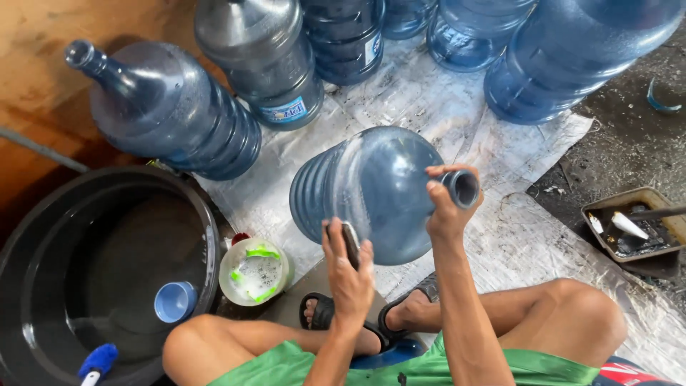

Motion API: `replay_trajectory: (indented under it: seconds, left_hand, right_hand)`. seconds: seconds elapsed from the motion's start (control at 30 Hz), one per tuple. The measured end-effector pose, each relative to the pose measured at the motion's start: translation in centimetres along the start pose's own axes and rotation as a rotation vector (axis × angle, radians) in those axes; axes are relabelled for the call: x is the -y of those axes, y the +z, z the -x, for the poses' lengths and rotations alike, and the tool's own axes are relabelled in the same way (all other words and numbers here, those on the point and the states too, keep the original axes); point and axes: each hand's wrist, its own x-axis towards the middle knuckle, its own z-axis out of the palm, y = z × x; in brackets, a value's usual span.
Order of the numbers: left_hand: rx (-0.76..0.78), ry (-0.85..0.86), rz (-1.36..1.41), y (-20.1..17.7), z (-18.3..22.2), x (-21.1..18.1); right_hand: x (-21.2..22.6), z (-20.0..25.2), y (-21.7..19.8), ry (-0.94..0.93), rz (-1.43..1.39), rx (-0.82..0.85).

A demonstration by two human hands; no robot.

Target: Scrubbing the exterior of large plastic water jugs using a cleaning pad.

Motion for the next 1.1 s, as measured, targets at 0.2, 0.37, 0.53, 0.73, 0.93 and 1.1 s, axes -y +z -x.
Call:
replay_trajectory:
  seconds: [0.2,0.37,0.53,0.73,0.93,1.1]
  left_hand:
    - [0.110,0.068,0.183,-0.3,-14.7,3.7]
    - [0.015,0.133,0.102,0.3,-3.4,2.5]
    - [-0.121,0.131,0.164,1.0,-4.8,4.0]
    - [0.110,0.191,0.137,-1.0,-8.4,-0.3]
    - [0.144,0.225,-0.003,1.4,0.4,4.2]
    - [0.108,0.265,0.157,0.6,-6.9,2.8]
  right_hand:
    - [2.7,2.9,-0.6,0.011,-0.019,0.070]
    - [0.3,0.6,-1.1,0.019,-0.005,-0.097]
    - [1.7,1.6,-1.6,0.033,0.019,-0.051]
    - [2.8,1.9,-1.3,0.025,-0.017,0.011]
    - [2.8,1.6,-4.2,0.355,0.067,-0.636]
    - [2.4,1.8,-5.1,0.076,-0.031,-0.192]
